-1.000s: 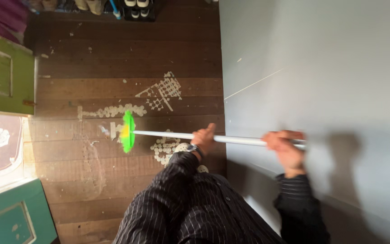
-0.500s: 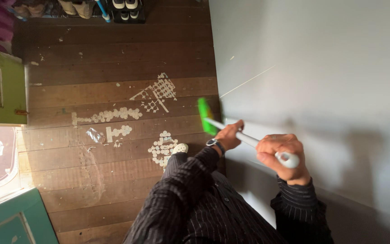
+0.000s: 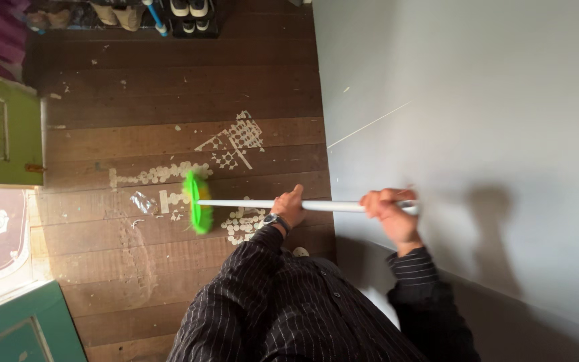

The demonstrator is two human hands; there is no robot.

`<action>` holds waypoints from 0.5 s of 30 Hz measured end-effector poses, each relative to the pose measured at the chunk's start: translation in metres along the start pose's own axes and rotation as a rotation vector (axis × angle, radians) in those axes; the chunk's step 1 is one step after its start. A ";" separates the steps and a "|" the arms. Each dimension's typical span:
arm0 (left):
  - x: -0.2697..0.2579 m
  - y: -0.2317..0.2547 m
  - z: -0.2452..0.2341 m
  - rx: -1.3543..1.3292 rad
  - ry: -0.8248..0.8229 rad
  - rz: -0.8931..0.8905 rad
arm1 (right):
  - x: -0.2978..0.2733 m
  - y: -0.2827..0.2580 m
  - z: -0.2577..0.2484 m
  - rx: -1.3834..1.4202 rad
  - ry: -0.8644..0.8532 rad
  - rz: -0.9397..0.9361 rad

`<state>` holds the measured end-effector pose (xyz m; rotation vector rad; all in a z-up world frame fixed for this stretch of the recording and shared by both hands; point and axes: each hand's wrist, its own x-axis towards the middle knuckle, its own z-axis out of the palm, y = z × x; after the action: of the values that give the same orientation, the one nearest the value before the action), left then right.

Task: The person sweeps white debris across a wooden floor using a green-headed broom.

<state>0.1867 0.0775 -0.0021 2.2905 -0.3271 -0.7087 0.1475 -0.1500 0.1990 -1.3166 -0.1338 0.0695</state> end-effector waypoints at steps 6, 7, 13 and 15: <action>0.001 0.116 -0.011 0.082 0.071 0.309 | -0.014 -0.123 -0.035 -0.016 0.073 -0.141; 0.006 0.142 -0.024 -0.111 -0.146 0.206 | -0.015 -0.150 -0.022 -0.118 0.066 -0.180; 0.056 0.176 -0.038 -0.228 -0.080 0.328 | 0.034 -0.174 0.059 -0.678 -0.086 -0.179; 0.082 0.147 -0.026 -0.312 0.034 0.365 | 0.054 -0.141 0.070 -0.734 -0.192 -0.192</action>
<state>0.2645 -0.0486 0.0830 1.8780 -0.5595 -0.4941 0.1882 -0.1113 0.3562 -2.0203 -0.4818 -0.0211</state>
